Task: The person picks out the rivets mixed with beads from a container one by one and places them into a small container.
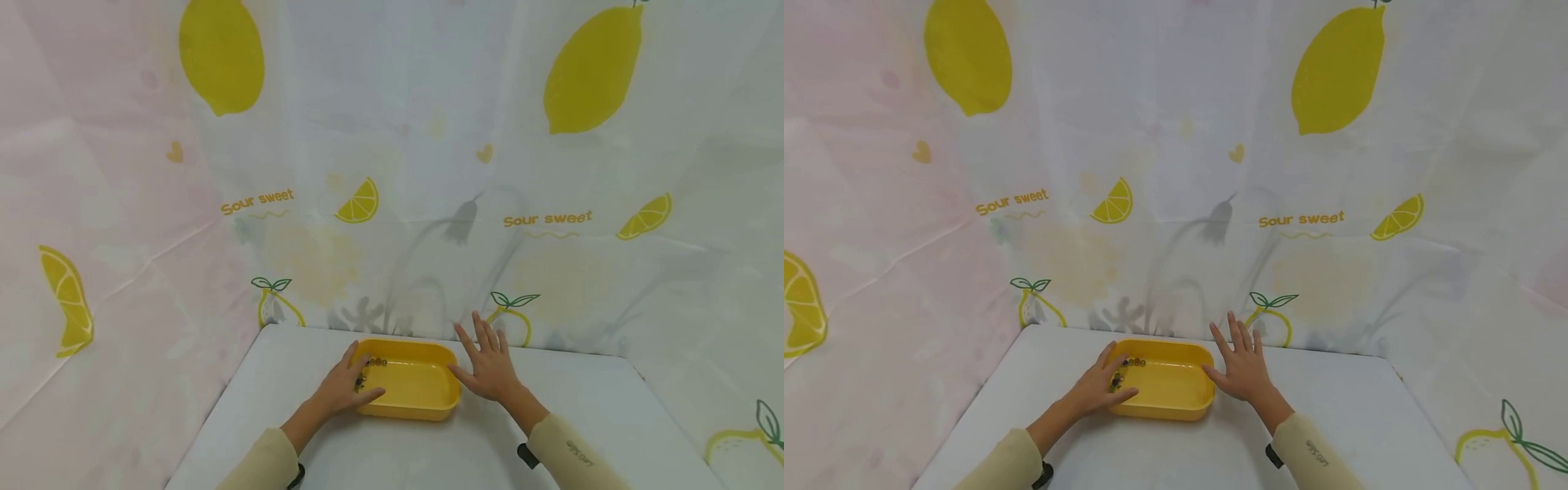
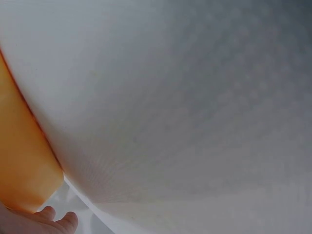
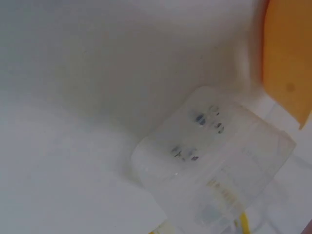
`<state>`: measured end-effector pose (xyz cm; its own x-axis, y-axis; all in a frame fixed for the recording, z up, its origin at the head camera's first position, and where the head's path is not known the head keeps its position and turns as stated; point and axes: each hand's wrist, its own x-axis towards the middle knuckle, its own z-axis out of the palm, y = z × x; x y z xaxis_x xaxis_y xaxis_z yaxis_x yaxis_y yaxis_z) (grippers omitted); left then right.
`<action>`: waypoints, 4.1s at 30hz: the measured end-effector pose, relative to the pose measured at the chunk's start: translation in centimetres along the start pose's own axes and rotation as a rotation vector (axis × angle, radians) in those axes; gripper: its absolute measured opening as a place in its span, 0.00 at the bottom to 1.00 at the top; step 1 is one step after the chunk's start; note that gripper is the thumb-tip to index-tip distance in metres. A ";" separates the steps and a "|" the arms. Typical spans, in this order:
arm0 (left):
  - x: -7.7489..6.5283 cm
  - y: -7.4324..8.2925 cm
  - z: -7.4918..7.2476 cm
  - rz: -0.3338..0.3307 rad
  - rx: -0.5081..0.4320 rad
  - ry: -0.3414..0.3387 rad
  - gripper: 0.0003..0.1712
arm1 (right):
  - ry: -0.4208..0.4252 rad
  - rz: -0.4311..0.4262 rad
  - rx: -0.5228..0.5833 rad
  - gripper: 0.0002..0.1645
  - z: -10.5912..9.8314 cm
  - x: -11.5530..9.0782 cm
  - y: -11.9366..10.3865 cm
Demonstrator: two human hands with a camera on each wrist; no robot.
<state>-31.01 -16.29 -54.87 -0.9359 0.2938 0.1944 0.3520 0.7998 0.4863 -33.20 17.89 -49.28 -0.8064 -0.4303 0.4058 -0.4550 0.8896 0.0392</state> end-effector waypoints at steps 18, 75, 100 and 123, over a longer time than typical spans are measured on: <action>-0.2 0.0 0.2 0.013 -0.015 0.014 0.51 | 0.023 -0.094 0.114 0.49 2.2 1.1 -3.6; -0.2 -0.2 -0.2 0.028 -0.028 0.006 0.64 | -0.114 -0.107 0.417 0.34 6.0 5.7 -14.2; -0.1 -0.4 0.3 0.030 -0.043 -0.010 0.61 | -0.348 0.048 0.738 0.08 7.8 7.2 -15.6; -0.3 0.0 -0.1 0.008 -0.040 -0.021 0.60 | -0.371 0.079 0.687 0.02 8.3 7.5 -15.6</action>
<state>-30.77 -16.44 -54.85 -0.9329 0.3113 0.1810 0.3595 0.7757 0.5188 -35.29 -0.50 -54.41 -0.8645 -0.5005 0.0473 -0.4252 0.6777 -0.6000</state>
